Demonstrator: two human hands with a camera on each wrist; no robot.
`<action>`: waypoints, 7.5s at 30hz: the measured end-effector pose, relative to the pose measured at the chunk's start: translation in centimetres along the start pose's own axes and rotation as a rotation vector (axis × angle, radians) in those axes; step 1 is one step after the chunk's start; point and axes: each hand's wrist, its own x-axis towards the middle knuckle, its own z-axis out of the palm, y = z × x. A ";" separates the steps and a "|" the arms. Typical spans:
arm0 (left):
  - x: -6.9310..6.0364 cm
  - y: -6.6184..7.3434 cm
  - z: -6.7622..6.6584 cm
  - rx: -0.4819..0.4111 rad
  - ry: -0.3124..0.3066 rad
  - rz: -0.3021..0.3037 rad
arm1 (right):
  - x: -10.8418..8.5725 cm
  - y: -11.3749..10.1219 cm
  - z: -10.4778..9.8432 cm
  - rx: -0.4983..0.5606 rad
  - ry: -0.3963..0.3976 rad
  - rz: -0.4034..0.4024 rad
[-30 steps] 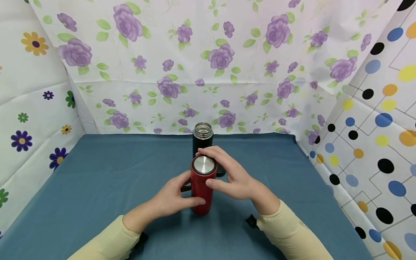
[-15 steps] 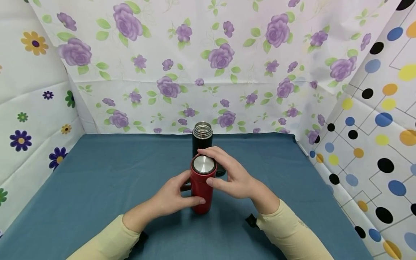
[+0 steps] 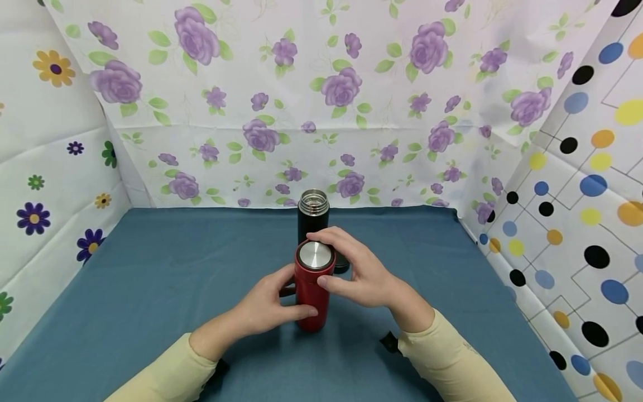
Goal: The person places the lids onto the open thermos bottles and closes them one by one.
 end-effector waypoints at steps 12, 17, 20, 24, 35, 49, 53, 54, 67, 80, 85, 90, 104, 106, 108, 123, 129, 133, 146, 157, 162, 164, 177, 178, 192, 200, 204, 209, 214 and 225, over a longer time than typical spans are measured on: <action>0.0 -0.1 0.0 0.003 -0.001 0.006 | 0.0 -0.2 0.0 -0.032 0.029 0.025; 0.0 -0.2 0.0 0.008 -0.006 0.009 | 0.0 -0.2 0.0 -0.043 0.039 0.039; 0.0 -0.2 0.1 0.008 -0.008 0.011 | 0.0 -0.2 0.0 -0.045 0.044 0.045; 0.0 -0.2 0.1 0.008 -0.007 0.011 | 0.1 -0.2 0.0 -0.047 0.048 0.048; 0.0 -0.2 0.0 0.004 -0.008 0.010 | 0.0 -0.3 0.1 -0.044 0.066 0.056; 0.0 -0.3 0.1 0.012 -0.003 0.016 | 0.1 -0.3 0.2 -0.049 0.079 0.068; 0.0 -0.3 0.0 0.013 -0.003 0.011 | 0.1 -0.2 0.2 -0.043 0.075 0.059; 0.0 -0.3 0.0 0.014 -0.002 0.011 | 0.1 -0.2 0.2 -0.040 0.071 0.054; 0.1 -0.1 0.0 -0.003 -0.005 0.004 | 0.1 0.5 0.3 0.032 -0.002 -0.086; 0.1 0.0 0.0 0.001 -0.004 0.000 | 0.2 0.7 0.0 0.023 -0.020 -0.092; 0.1 -0.1 0.0 0.003 -0.004 0.000 | 0.1 0.5 -0.1 0.003 -0.021 -0.055; 0.1 -0.1 0.1 0.009 -0.005 0.001 | 0.1 0.4 -0.1 -0.015 -0.013 -0.040; 0.1 0.0 0.1 0.010 -0.005 0.004 | 0.1 0.2 -0.2 -0.018 0.008 -0.018; 0.1 0.0 0.1 0.009 -0.003 0.004 | 0.0 0.2 -0.2 -0.018 0.010 -0.016; 0.1 0.0 0.1 0.011 -0.002 0.003 | 0.0 0.1 -0.2 -0.021 0.014 -0.016; 0.1 0.1 0.1 0.017 0.005 0.009 | 0.0 0.1 -0.2 -0.041 0.027 0.005; 0.1 0.0 0.1 0.016 0.001 0.018 | 0.1 0.1 -0.2 -0.045 0.032 0.014; 0.1 0.0 0.2 0.020 0.004 0.020 | 0.1 0.0 -0.2 -0.043 0.037 0.020; 0.1 0.1 0.2 0.018 0.007 0.026 | 0.1 0.0 -0.1 -0.041 0.068 0.041; 0.2 0.1 0.2 0.020 0.000 0.022 | 0.1 -0.1 -0.1 -0.071 0.087 0.062; 0.1 0.2 0.2 0.020 -0.001 0.020 | 0.1 -0.1 -0.2 -0.069 0.077 0.054; 0.1 0.2 0.2 0.019 0.000 0.017 | 0.1 -0.1 -0.2 -0.063 0.063 0.043; 0.0 0.2 0.2 0.018 0.005 0.012 | 0.1 0.3 -0.1 0.017 -0.012 -0.077; 0.0 0.2 0.2 0.019 0.006 0.013 | 0.1 0.3 -0.1 0.014 -0.011 -0.075; 0.0 0.2 0.2 0.027 0.007 0.019 | 0.0 0.0 -0.3 -0.034 0.016 -0.036; 0.0 0.1 0.2 0.016 0.001 0.025 | 0.1 -0.1 -0.3 -0.063 0.039 -0.034; 0.0 0.2 0.2 0.008 -0.004 0.024 | 0.1 -0.2 -0.3 -0.074 0.049 -0.018; 0.0 0.3 0.3 0.006 -0.005 0.022 | 0.1 -0.3 -0.3 -0.075 0.062 -0.002; 0.0 0.3 0.2 0.005 -0.007 0.023 | 0.0 -0.3 -0.2 -0.078 0.078 0.006; 0.0 0.3 0.2 0.010 -0.006 0.025 | 0.1 -0.3 0.0 -0.099 0.105 0.032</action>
